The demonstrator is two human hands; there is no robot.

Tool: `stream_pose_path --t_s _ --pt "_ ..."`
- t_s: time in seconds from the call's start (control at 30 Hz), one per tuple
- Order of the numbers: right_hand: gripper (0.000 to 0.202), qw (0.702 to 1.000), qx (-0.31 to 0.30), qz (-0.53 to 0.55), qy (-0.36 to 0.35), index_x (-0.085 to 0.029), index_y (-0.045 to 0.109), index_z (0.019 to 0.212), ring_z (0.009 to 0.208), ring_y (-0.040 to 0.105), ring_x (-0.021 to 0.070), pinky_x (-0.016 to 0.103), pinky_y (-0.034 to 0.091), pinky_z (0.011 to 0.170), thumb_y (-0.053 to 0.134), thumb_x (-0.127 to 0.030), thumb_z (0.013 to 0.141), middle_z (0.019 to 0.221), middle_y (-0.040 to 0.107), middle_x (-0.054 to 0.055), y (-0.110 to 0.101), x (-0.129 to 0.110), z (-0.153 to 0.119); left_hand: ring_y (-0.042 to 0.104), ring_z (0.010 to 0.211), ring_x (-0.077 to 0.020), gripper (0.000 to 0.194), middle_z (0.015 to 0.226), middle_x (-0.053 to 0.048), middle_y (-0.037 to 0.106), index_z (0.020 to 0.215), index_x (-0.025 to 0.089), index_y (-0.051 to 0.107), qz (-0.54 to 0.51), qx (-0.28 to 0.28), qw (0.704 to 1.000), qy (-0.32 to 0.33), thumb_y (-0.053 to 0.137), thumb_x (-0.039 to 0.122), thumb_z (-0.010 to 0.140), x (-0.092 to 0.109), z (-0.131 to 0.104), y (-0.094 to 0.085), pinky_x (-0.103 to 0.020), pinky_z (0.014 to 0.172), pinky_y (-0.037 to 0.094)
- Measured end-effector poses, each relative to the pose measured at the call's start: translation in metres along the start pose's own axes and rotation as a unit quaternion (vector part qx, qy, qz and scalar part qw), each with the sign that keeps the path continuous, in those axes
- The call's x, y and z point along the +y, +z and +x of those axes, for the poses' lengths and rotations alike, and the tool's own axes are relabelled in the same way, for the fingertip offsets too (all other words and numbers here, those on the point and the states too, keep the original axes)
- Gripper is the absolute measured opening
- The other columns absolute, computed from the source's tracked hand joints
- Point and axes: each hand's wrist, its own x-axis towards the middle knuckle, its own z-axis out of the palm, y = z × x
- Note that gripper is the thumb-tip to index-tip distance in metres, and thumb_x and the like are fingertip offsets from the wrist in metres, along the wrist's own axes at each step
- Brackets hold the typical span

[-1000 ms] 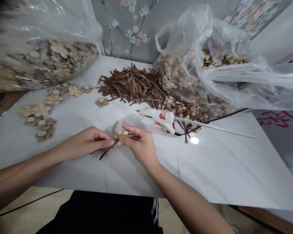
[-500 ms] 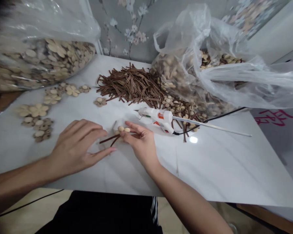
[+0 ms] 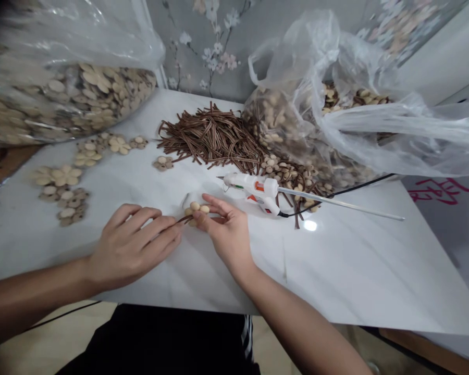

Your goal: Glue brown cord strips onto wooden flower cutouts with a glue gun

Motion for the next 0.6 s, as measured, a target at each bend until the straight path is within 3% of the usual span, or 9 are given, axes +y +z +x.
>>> stream_pose_path --t_s 0.13,0.33,0.6 --pt "0.055 1.0 0.004 -0.004 0.008 -0.019 0.07 0.114 0.068 0.067 0.0138 0.031 0.06 0.072 0.086 -0.031 0.063 0.09 0.074 0.003 0.0003 -0.0008 -0.0011 0.062 0.078 -0.0202 0.008 0.087 -0.002 0.073 0.087 0.017 0.069 0.007 -0.028 1.0 0.009 0.063 0.013 0.085 0.0026 0.0011 -0.0041 -0.037 0.067 0.042" --pt "0.057 1.0 0.006 -0.007 0.014 -0.019 0.069 0.115 0.071 0.069 0.016 0.034 0.06 0.074 0.086 -0.033 0.062 0.089 0.074 0.003 0.0008 -0.0028 -0.0022 0.062 0.083 -0.0207 0.01 0.105 -0.003 0.074 0.086 0.019 0.07 0.01 -0.007 0.999 0.031 0.063 0.012 0.085 0.0031 0.0021 -0.0035 -0.037 0.068 0.042" --pt "0.054 1.0 0.007 0.0 0.018 -0.018 0.07 0.114 0.075 0.069 0.0163 0.032 0.06 0.071 0.084 -0.035 0.064 0.088 0.072 0.003 0.0 -0.0025 -0.0018 0.062 0.087 -0.0223 0.012 0.109 -0.004 0.074 0.085 0.017 0.071 -0.008 -0.009 0.997 0.071 0.061 0.012 0.087 0.0029 0.0014 -0.0009 -0.037 0.07 0.042"
